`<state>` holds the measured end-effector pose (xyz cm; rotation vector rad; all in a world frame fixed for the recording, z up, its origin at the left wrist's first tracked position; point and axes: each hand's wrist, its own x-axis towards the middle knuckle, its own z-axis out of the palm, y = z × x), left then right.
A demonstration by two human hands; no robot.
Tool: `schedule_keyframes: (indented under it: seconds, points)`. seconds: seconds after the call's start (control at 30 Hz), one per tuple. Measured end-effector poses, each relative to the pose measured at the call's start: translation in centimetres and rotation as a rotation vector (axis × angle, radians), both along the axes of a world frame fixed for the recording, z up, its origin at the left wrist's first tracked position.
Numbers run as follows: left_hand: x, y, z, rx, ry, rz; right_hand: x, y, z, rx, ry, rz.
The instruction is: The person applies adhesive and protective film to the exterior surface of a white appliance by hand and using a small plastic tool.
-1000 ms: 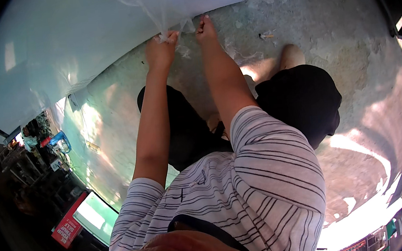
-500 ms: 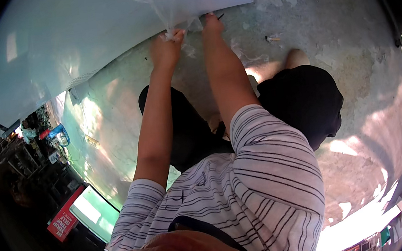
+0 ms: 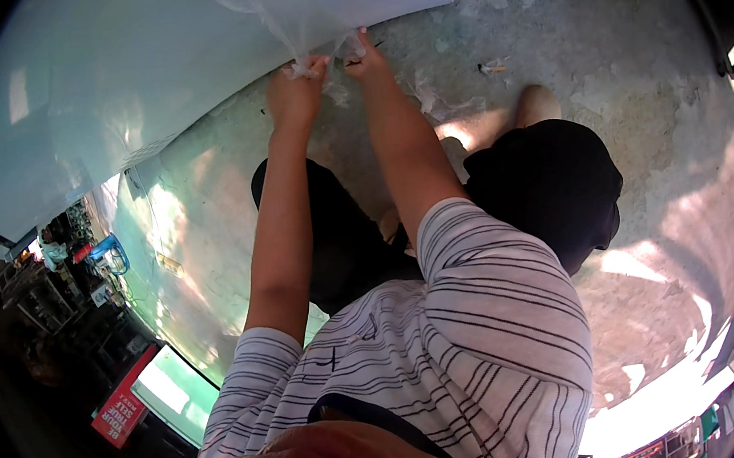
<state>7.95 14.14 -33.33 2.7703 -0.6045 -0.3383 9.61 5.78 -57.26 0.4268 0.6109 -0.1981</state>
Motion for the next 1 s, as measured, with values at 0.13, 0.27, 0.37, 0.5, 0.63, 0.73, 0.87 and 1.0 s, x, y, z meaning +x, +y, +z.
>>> schedule_keyframes:
  seconds: [0.13, 0.27, 0.37, 0.5, 0.63, 0.73, 0.87, 1.0]
  points:
    - [-0.5, -0.8, 0.2, -0.018, 0.044, 0.003, 2.1, -0.6, -3.4, -0.012, 0.022, -0.053]
    - [-0.3, 0.0, 0.4, -0.014, 0.024, 0.023, 1.5, -0.3, -2.6, 0.049, 0.139, 0.125]
    - [-1.1, -1.0, 1.2, 0.030, 0.052, 0.012, 1.2, -1.1, -4.3, 0.028, 0.190, 0.234]
    - [-0.4, 0.3, 1.5, 0.079, 0.022, -0.004, 1.5, 0.8, -1.7, 0.004, 0.218, 0.344]
    - [0.1, 0.5, 2.5, 0.150, -0.039, -0.111, 0.7, 1.5, 0.6, 0.094, 0.235, 0.428]
    - [0.3, 0.7, 4.1, 0.145, -0.038, -0.165, 0.9, 2.6, 1.8, 0.142, 0.179, 0.449]
    - [0.9, 0.9, 5.8, 0.295, -0.112, -0.279, 0.7, 4.7, 3.7, 0.191, 0.085, 0.455]
    - [1.2, 1.4, 8.1, 0.366, -0.121, -0.364, 1.0, 7.3, 5.9, 0.161, -0.006, 0.434]
